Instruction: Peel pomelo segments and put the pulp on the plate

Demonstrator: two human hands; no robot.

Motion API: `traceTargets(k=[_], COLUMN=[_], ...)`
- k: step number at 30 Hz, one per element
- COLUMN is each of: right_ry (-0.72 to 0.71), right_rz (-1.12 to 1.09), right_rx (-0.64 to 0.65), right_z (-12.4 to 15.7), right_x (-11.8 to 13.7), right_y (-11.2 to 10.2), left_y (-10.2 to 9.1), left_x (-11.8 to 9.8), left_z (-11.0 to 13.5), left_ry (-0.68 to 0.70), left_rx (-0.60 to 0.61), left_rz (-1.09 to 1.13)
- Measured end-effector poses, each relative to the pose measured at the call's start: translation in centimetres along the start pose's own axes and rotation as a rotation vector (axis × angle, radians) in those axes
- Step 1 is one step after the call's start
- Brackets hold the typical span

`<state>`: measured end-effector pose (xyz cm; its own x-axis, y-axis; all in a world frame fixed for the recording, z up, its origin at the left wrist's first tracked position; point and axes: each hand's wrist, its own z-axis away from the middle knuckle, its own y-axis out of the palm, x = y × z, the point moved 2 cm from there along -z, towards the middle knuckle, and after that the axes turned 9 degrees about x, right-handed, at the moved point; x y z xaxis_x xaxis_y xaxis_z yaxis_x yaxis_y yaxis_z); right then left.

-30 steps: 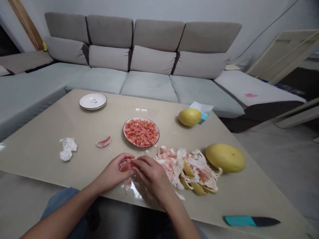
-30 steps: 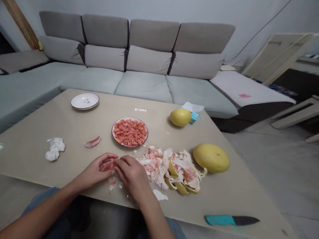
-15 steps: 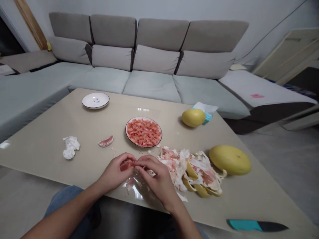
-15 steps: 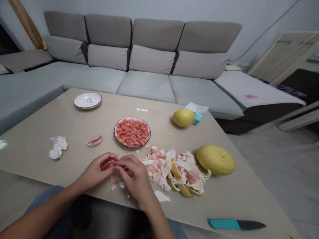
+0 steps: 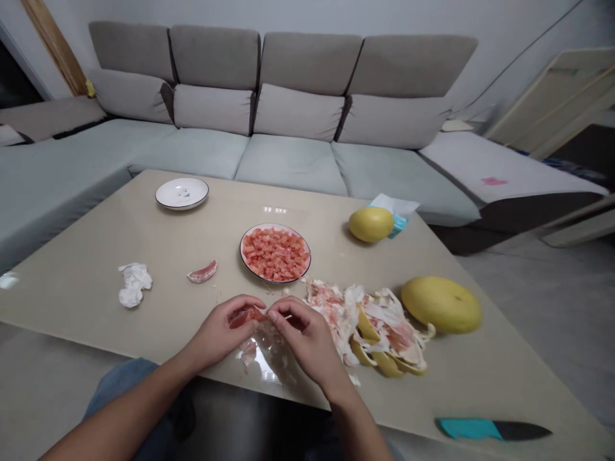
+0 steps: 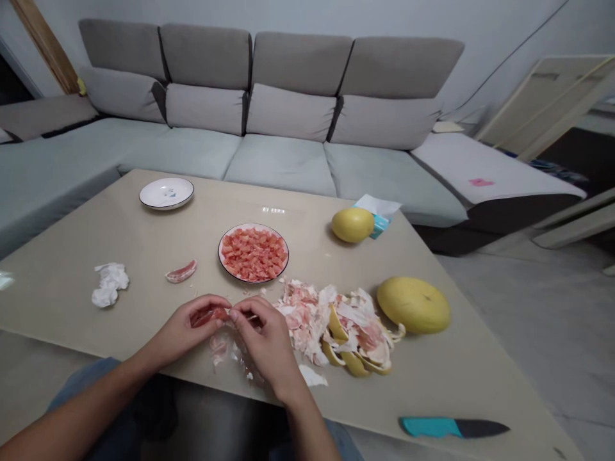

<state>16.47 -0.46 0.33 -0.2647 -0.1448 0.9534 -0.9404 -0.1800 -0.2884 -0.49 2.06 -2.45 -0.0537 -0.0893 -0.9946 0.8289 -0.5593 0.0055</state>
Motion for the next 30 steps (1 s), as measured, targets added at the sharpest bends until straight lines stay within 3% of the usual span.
traceTargets(k=[5,12,18,25,30], right_ry=[0.09,0.024,0.139,0.02,-0.085], right_rz=[-0.098,0.046,0.159,0.019,0.133], right_rx=[-0.017,-0.079,-0.053,0.07,0.02], right_z=[0.0,0.02,0.07,0.05,0.01], right_x=[-0.4,-0.39,-0.73,-0.6,-0.15], right_y=[-0.46,-0.44,-0.6,0.27,0.24], left_y=[-0.15,-0.15,-0.19,0.08,0.26], left_x=[-0.05,-0.6,-0.6,-0.85,-0.54], left_z=[-0.05,0.17,0.29,0.18,0.12], left_ry=[-0.043,-0.12,-0.171,-0.094,-0.087], left_rx=[0.03,0.035,0.043,0.029,0.048], left_rz=[0.08,0.228,0.381,0.378,0.306])
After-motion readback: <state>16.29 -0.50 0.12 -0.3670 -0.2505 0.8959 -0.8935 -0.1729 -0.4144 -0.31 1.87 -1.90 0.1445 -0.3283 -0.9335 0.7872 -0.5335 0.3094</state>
